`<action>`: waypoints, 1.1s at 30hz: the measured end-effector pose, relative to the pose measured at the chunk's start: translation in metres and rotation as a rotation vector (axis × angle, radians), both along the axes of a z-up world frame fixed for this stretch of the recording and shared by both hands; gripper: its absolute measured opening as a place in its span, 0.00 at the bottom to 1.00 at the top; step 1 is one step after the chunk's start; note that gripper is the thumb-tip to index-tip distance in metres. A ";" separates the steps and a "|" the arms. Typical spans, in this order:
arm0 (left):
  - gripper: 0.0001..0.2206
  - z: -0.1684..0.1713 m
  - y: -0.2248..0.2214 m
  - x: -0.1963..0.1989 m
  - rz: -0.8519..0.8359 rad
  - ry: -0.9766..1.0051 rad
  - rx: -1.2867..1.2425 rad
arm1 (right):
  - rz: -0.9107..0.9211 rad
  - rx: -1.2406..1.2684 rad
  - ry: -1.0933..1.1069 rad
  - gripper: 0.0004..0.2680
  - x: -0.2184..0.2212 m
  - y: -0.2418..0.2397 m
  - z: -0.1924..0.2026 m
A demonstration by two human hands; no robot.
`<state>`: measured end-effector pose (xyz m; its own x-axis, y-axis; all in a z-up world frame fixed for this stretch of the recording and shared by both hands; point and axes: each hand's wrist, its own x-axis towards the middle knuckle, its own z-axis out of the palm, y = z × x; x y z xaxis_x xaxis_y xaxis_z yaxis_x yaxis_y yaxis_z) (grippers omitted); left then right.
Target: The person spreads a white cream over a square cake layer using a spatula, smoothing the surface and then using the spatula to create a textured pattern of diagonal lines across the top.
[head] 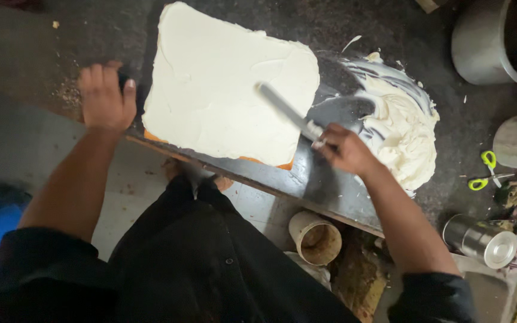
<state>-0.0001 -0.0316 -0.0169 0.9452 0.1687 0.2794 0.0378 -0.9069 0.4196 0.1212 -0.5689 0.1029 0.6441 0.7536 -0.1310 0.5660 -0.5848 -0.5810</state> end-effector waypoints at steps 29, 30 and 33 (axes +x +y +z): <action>0.20 0.011 0.008 0.003 -0.029 0.013 -0.002 | -0.933 0.082 -0.179 0.08 -0.195 0.095 -0.012; 0.20 0.011 0.008 0.003 -0.053 0.006 -0.005 | -0.956 0.079 -0.188 0.08 -0.198 0.102 -0.014; 0.20 0.012 0.010 0.004 -0.055 0.002 0.024 | -0.983 0.082 -0.182 0.08 -0.202 0.123 -0.017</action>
